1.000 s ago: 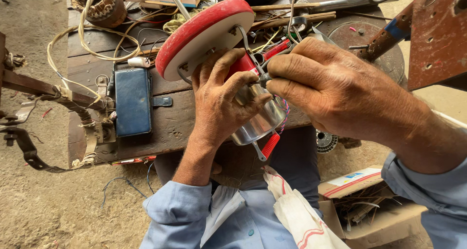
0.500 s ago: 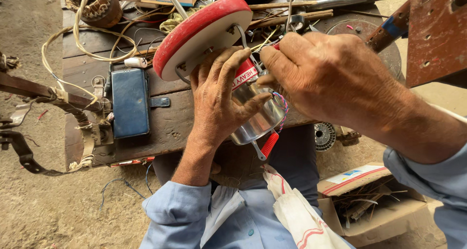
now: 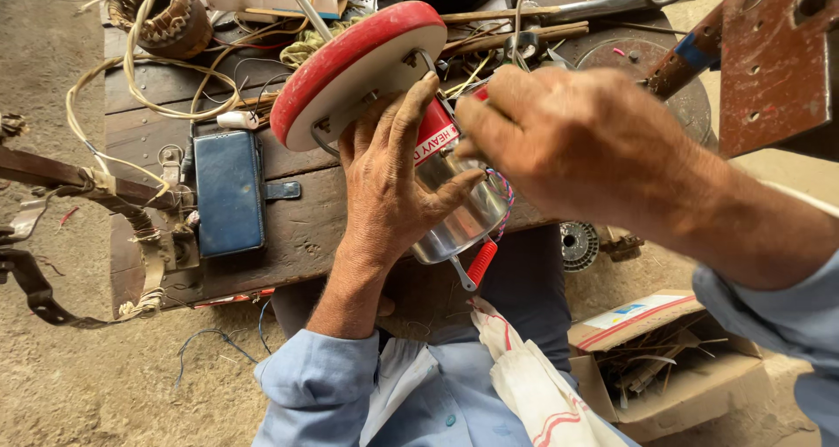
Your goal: The person repairs a heavy-duty electric motor at a cluttered workbench. They hold the motor can and work on the wiring inside a metal bowl, use a green screwdriver to loosen and tighten screws on the motor housing, reposition the motor, and manipulate its terminals and wires by hand.
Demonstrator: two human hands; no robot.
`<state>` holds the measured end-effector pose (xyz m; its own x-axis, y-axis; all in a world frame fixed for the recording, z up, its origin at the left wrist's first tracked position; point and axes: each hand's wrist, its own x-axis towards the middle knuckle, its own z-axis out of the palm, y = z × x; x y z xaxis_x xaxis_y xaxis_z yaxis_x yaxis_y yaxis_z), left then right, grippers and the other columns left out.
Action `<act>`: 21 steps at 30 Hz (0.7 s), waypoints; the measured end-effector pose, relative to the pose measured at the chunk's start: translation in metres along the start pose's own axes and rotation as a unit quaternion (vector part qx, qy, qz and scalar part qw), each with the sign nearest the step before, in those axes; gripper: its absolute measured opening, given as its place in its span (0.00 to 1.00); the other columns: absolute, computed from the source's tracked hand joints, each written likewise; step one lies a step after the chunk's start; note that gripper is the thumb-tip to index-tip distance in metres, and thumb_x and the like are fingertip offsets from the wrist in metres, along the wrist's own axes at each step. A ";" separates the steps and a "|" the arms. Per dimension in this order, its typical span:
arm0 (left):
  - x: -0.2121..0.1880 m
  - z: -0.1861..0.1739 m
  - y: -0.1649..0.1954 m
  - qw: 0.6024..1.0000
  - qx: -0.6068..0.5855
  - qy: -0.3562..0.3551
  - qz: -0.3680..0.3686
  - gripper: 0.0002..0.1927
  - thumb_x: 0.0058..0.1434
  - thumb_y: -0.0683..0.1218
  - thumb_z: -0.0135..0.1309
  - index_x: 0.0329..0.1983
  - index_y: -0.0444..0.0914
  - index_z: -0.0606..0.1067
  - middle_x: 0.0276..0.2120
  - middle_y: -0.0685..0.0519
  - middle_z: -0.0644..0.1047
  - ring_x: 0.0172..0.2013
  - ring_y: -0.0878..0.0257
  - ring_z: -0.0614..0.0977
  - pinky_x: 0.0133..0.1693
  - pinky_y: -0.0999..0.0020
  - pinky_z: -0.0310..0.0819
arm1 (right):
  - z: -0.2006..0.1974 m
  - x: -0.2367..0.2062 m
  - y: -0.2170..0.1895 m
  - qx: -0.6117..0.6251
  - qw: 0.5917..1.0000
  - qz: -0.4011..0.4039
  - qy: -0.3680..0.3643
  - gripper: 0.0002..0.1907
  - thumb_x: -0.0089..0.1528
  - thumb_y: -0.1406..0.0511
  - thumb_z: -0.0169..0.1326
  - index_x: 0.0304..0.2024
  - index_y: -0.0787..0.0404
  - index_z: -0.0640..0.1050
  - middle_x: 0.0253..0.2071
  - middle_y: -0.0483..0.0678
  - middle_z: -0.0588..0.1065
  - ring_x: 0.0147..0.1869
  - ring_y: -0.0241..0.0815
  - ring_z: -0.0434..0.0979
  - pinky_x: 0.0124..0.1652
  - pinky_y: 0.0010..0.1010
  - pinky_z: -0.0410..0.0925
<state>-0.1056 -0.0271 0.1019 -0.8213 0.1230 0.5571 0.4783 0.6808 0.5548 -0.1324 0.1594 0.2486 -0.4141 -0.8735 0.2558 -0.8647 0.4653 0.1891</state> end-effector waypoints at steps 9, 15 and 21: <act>0.001 -0.004 -0.001 1.000 -0.009 0.001 0.000 0.53 0.55 0.65 0.70 0.77 0.45 0.58 0.66 0.47 0.71 0.68 0.46 0.69 0.72 0.44 0.52 | 0.007 -0.007 0.007 0.022 0.998 0.054 -0.039 0.19 0.65 0.61 0.59 0.54 0.67 0.77 0.36 0.53 0.71 0.40 0.48 0.79 0.34 0.37 0.75; 0.004 -0.002 0.000 1.000 -0.012 -0.003 -0.004 0.54 0.52 0.64 0.72 0.77 0.46 0.58 0.65 0.46 0.71 0.68 0.46 0.69 0.72 0.45 0.52 | 0.004 -0.006 0.007 0.041 0.999 0.015 -0.026 0.20 0.60 0.68 0.59 0.55 0.64 0.78 0.39 0.53 0.71 0.42 0.48 0.79 0.36 0.35 0.76; 0.004 0.000 -0.001 1.000 -0.013 -0.006 -0.012 0.55 0.51 0.65 0.72 0.77 0.45 0.57 0.65 0.47 0.72 0.68 0.47 0.69 0.71 0.43 0.51 | 0.007 -0.006 0.011 0.084 0.996 -0.019 0.005 0.25 0.53 0.67 0.59 0.54 0.63 0.77 0.41 0.58 0.70 0.42 0.51 0.78 0.36 0.35 0.76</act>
<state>-0.1097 -0.0275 0.1037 -0.8359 0.1165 0.5363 0.4669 0.6646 0.5834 -0.1413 0.1682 0.2424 -0.3788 -0.8879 0.2611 -0.9151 0.4015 0.0377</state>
